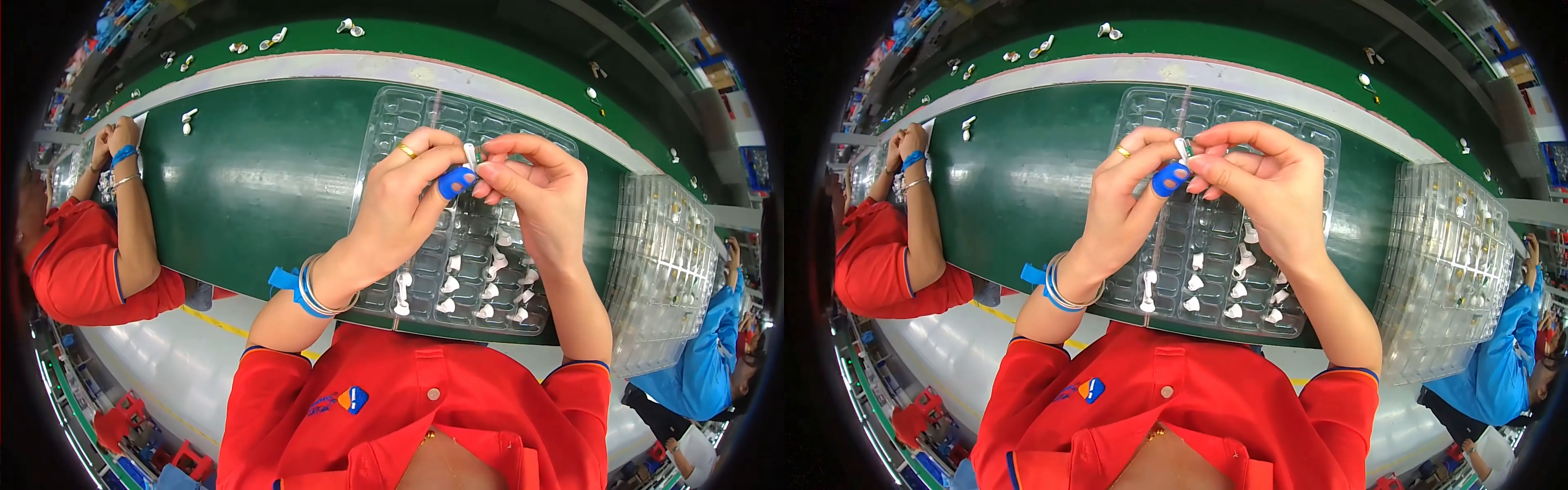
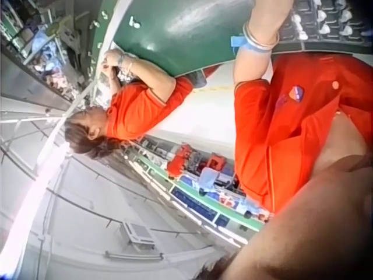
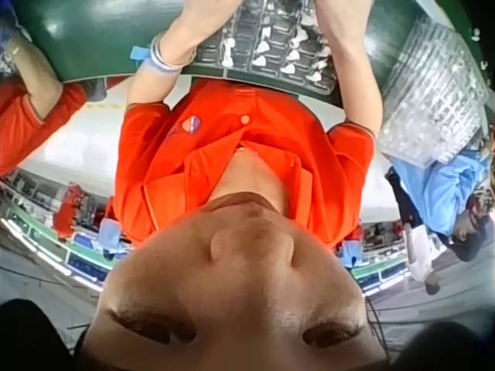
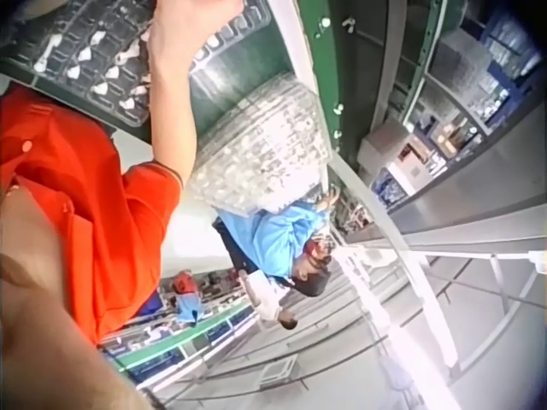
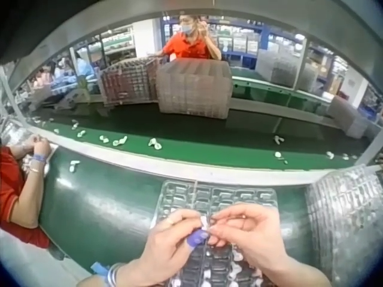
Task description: The person assembles small electronic components by hand, picking small plastic parts and metal clips from a component tray and snapping them together into a plastic housing.
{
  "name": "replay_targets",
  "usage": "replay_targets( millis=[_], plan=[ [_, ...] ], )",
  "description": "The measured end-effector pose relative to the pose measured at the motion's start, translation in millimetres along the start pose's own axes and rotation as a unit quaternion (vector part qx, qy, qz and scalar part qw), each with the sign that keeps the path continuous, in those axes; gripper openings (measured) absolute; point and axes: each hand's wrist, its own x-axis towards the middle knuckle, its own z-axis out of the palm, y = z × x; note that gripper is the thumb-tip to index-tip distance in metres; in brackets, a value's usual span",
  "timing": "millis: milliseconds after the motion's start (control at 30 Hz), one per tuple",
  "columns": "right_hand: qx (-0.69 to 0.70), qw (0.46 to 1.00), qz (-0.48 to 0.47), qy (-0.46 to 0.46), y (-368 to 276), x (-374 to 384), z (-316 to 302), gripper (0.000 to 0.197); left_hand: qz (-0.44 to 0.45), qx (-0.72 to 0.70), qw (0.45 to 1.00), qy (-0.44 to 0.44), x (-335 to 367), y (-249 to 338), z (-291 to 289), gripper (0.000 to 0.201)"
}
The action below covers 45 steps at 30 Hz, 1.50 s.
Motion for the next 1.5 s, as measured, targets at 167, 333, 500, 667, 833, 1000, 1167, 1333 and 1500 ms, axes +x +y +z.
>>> replay_targets(
  millis=[167, 333, 500, 667, 833, 1000, 1167, 1333, 1500],
  plan=[
    [0.026, 0.999, 0.028, -0.004, 1, 1, -1, 0.018, 0.008, 0.018, 1.000, 0.010, 0, 1, 2, 0.018],
    [0.038, 0.998, 0.054, -0.011, -1, 2, -2, 0.017, 0.023, 0.027, 0.999, 0.008, 1, 1, 2, 0.022],
    [0.061, 0.995, 0.079, -0.014, -1, 4, -6, 0.022, 0.042, 0.034, 0.999, 0.004, 0, -2, 1, 0.025],
    [0.078, 0.991, 0.109, -0.030, -1, 4, -7, 0.016, 0.053, 0.055, 0.997, -0.011, 1, 0, 0, 0.028],
    [0.095, 0.991, 0.093, -0.016, 1, 2, -3, 0.016, 0.070, 0.071, 0.995, -0.009, 1, -1, 0, 0.030],
    [0.090, 0.990, 0.104, -0.012, 1, 3, -2, 0.015, 0.046, 0.045, 0.998, -0.025, 0, 1, -1, 0.028],
    [0.129, 0.981, 0.135, -0.043, 3, 4, -10, 0.018, 0.022, 0.029, 0.996, -0.080, -1, 5, -3, 0.027],
    [0.092, 0.988, 0.126, -0.021, 5, 3, -4, 0.018, -0.057, -0.059, 0.993, -0.082, -3, 7, -2, 0.028],
    [0.066, 0.992, 0.107, -0.023, 2, 2, 0, 0.019, -0.112, -0.102, 0.983, -0.102, -2, 11, -9, 0.025]
  ],
)
